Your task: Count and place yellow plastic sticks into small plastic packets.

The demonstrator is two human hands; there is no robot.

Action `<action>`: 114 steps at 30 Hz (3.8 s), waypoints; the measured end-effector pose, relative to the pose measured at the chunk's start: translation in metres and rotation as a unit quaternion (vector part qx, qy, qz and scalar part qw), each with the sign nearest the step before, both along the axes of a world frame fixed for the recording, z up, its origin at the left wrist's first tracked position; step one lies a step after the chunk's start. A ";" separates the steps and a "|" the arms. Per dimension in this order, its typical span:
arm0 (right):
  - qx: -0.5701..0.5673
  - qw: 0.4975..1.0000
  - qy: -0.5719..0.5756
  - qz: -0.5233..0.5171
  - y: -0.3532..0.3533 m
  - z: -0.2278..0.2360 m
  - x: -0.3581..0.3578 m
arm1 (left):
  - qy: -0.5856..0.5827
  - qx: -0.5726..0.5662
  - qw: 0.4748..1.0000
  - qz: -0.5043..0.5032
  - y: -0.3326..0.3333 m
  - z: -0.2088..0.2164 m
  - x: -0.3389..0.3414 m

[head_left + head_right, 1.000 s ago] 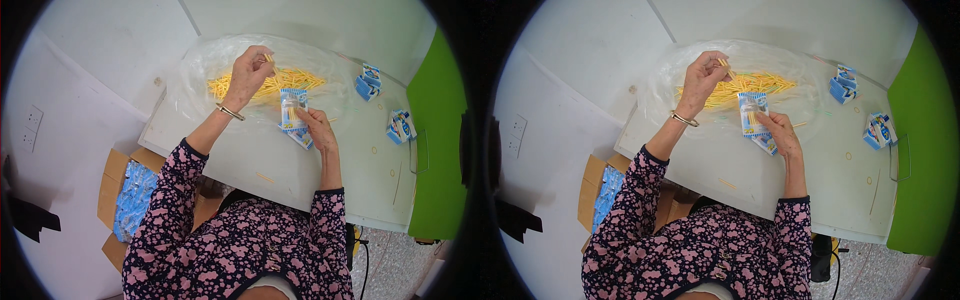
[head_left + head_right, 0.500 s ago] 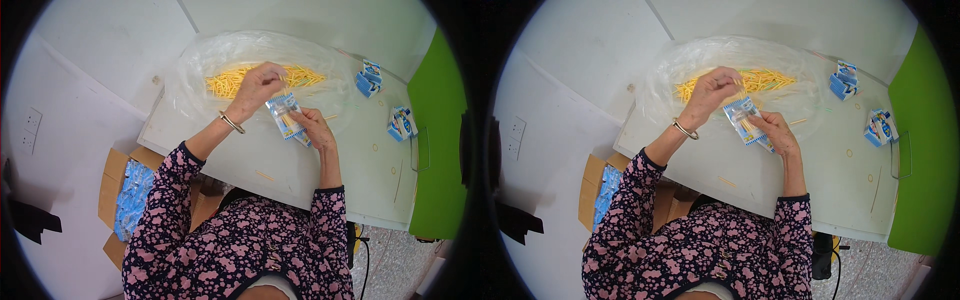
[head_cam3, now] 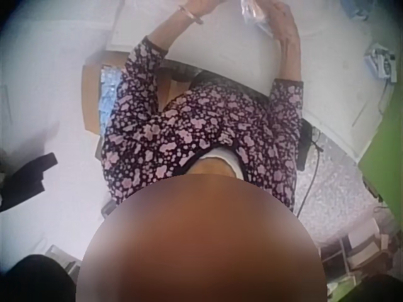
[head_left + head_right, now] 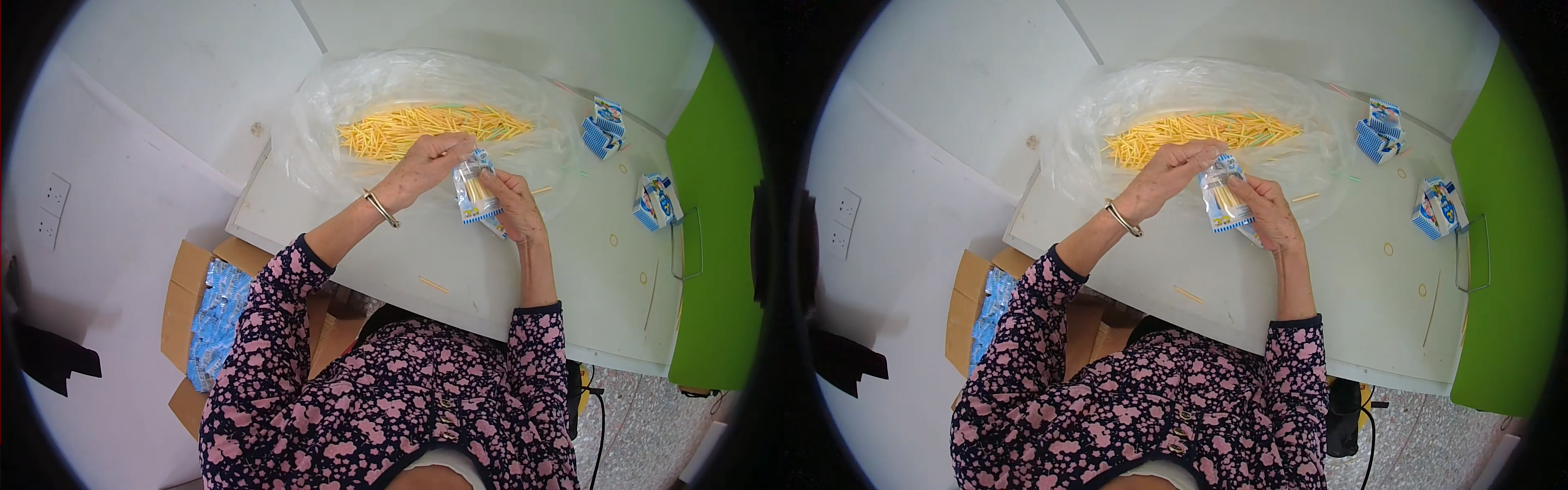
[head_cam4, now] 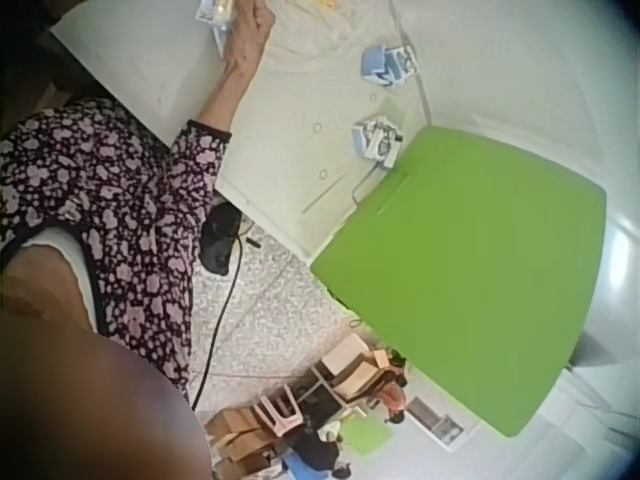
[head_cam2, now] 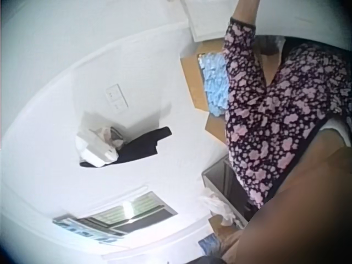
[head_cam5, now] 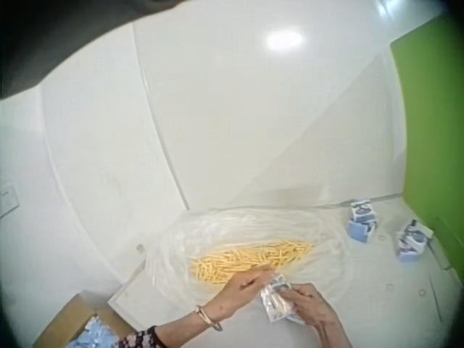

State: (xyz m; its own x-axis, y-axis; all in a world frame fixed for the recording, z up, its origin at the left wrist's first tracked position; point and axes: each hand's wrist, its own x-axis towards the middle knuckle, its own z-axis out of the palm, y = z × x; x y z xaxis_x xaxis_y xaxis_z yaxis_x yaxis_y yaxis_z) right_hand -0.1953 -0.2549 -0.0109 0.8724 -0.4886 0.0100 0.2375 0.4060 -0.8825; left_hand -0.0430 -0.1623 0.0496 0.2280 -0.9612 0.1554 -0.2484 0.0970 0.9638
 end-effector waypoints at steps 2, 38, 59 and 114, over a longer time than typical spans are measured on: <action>-0.004 1.000 -0.008 -0.004 -0.003 -0.004 -0.001 | -0.037 0.037 0.996 -0.067 0.002 0.008 0.002; -0.672 0.643 0.277 -0.242 -0.009 -0.008 -0.040 | -0.068 0.105 0.991 -0.048 -0.006 -0.035 0.015; -0.350 0.903 0.140 -0.209 -0.003 0.022 -0.009 | -0.256 -0.155 0.950 0.090 -0.021 -0.026 -0.002; -0.040 0.971 -0.053 -0.229 -0.037 0.023 0.035 | 0.218 0.214 0.938 -0.161 -0.037 -0.008 0.083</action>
State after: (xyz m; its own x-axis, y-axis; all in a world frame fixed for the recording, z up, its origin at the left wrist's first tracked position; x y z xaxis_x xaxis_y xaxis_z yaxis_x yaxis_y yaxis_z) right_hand -0.1601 -0.2921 0.0117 0.5561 -0.8190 0.1411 0.4676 0.1680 -0.8678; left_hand 0.0398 -0.1994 0.0416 -0.1321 -0.9443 -0.3015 0.1549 -0.3201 0.9346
